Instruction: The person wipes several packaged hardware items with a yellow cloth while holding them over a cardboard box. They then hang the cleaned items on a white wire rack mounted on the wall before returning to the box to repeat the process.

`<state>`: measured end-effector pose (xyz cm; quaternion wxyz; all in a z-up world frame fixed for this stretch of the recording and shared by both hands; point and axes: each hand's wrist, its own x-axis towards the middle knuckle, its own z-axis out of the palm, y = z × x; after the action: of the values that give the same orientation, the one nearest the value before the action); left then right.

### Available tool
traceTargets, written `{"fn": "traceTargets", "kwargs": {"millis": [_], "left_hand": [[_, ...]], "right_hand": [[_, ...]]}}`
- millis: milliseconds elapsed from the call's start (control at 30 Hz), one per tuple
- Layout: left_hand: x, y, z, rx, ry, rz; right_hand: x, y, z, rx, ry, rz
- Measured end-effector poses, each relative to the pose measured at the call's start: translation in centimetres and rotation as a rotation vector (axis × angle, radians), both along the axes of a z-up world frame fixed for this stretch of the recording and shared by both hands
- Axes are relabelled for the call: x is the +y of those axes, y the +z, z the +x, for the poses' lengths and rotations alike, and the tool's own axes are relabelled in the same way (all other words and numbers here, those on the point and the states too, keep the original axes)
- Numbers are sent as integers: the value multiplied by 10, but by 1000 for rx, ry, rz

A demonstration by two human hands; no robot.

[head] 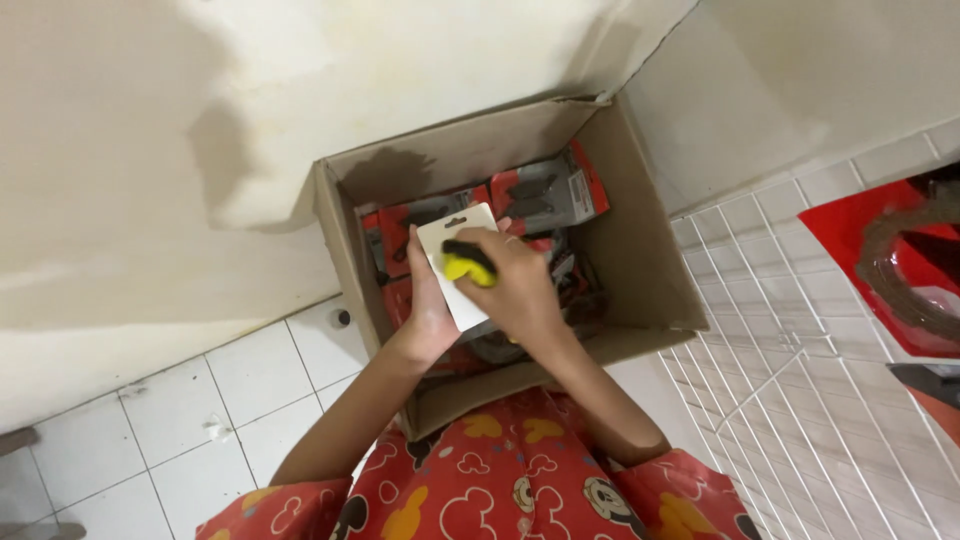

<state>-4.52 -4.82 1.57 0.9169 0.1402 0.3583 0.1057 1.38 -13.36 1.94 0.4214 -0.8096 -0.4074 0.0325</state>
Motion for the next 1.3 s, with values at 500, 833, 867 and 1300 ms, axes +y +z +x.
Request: {"fn": "traceTargets", "kwargs": {"millis": [500,833,867,1300], "left_hand": [[3,-66,-6,-186,-146,33],[3,-58,-11,-174,-219,110],[5,-63,-10,-173,-218,106],[5,-37,-6,-42,-206,157]], "right_hand": [[16,7,24,70,-51,-81],[18,-1,28,181,-51,89],[19,4,22,182,-51,85],[25,-2,6,395,-79,252]]}}
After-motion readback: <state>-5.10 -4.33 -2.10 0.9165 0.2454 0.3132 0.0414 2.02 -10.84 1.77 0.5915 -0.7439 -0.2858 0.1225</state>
